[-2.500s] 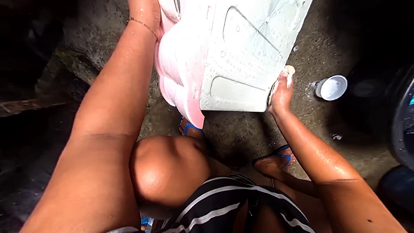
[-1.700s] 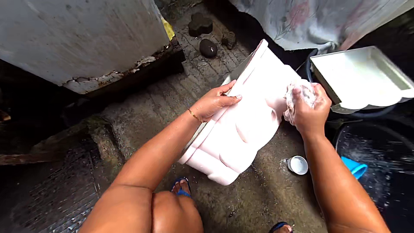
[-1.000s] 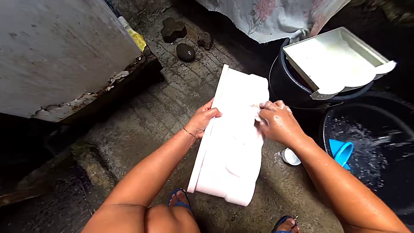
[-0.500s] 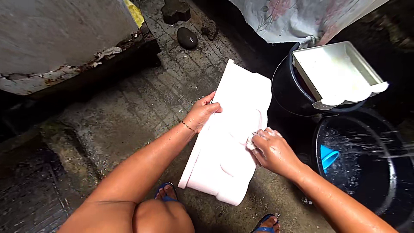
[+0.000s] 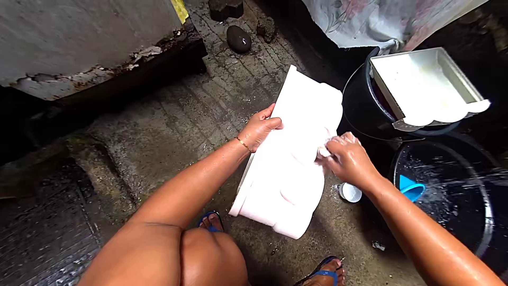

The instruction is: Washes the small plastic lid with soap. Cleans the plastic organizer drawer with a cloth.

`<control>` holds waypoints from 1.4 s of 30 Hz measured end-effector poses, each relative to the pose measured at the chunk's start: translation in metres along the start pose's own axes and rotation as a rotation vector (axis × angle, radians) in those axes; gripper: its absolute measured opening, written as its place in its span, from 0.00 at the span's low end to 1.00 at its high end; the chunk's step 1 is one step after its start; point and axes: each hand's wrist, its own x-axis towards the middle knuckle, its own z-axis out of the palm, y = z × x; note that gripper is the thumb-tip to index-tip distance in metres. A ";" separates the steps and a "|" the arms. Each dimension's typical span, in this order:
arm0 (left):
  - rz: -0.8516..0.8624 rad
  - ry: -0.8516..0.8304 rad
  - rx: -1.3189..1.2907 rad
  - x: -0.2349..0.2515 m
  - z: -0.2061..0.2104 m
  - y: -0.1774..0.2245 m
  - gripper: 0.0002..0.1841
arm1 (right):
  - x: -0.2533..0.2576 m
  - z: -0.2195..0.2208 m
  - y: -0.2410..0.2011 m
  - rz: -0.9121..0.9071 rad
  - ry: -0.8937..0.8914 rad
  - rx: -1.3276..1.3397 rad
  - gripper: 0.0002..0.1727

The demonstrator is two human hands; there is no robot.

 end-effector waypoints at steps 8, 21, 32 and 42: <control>0.026 0.006 -0.016 0.000 0.000 -0.007 0.39 | -0.023 0.029 -0.073 0.049 0.092 0.258 0.23; 0.050 0.024 -0.024 0.004 -0.006 -0.009 0.32 | -0.018 0.079 -0.129 -0.196 0.255 -0.141 0.13; 0.066 0.049 0.057 0.001 0.009 -0.009 0.33 | 0.058 -0.054 -0.091 0.099 0.552 1.111 0.19; 0.139 0.040 0.057 -0.008 0.008 -0.008 0.14 | 0.083 0.051 -0.060 -0.110 0.086 -0.071 0.31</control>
